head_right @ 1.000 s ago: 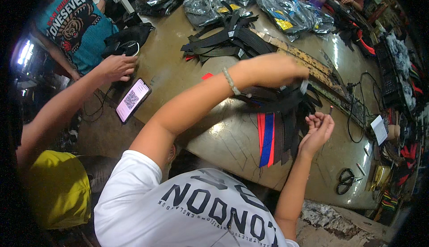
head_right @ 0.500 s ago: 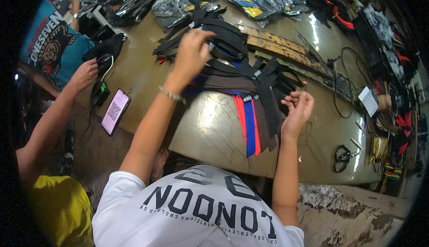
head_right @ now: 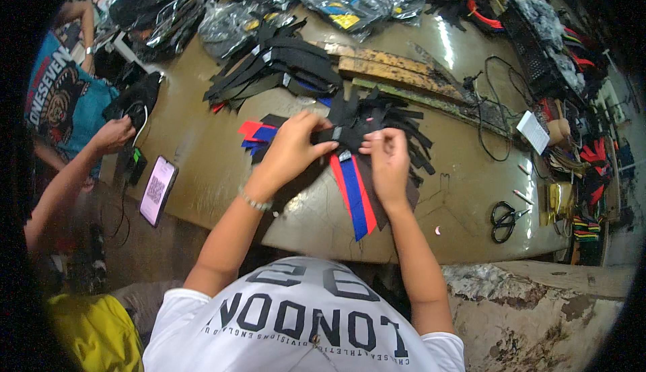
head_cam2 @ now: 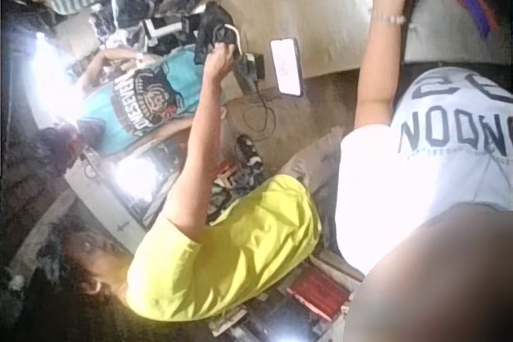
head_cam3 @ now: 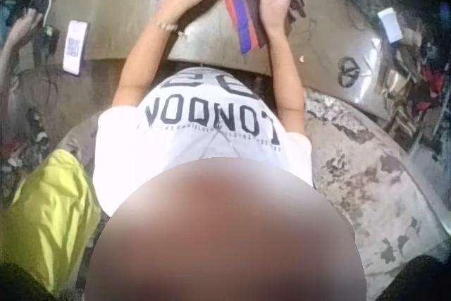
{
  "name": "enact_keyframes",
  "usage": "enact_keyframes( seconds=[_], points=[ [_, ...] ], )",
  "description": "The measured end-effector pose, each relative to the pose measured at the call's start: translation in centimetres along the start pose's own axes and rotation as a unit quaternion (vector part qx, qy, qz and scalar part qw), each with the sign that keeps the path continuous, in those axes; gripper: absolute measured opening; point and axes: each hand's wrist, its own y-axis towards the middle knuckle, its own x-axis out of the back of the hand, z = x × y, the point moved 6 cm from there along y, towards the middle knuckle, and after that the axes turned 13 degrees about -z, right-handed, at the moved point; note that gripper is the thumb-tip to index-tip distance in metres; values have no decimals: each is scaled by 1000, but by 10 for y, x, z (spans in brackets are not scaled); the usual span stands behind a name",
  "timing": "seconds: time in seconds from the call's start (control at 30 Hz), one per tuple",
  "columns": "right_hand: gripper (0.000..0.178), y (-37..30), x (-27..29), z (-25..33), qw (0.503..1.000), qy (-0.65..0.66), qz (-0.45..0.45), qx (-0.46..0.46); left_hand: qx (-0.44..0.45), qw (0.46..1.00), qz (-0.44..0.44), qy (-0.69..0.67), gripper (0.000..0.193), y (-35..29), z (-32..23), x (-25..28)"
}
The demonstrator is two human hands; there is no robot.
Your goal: The person repeatedly picks up black, red, and blue fabric straps from a table and attaches small white tags to them. They handle the straps one at a time, aligning the tag and securing it before placing the finished item back on the table. The process continues throughout the clip.
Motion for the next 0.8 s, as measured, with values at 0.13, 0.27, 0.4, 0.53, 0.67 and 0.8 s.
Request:
enact_keyframes(
  seconds=[0.13, 0.27, 0.4, 0.53, 0.67, 0.8],
  points=[
    [16, -3, -18, -3, 1000, -21, 9, -10, 97, 992, 73, -33, 44, -8, 10, -3],
    [16, -12, -23, -4, 999, -36, -5, 12, 100, 992, 73, -7, 44, -2, 11, -17],
    [16, -10, -20, -5, 998, -54, -10, 44, 177, 979, 71, -73, 34, 3, 20, -25],
    [14, -11, -21, -4, 990, -121, -20, 76, 219, 964, 89, -119, 28, 0, 33, -14],
    [10, -14, -28, 7, 975, -173, 12, 141, 206, 967, 99, -110, 28, -6, 35, -11],
    [11, -16, -31, 15, 968, -196, 19, 158, 130, 988, 66, -57, 24, -7, 24, -12]
  ],
)
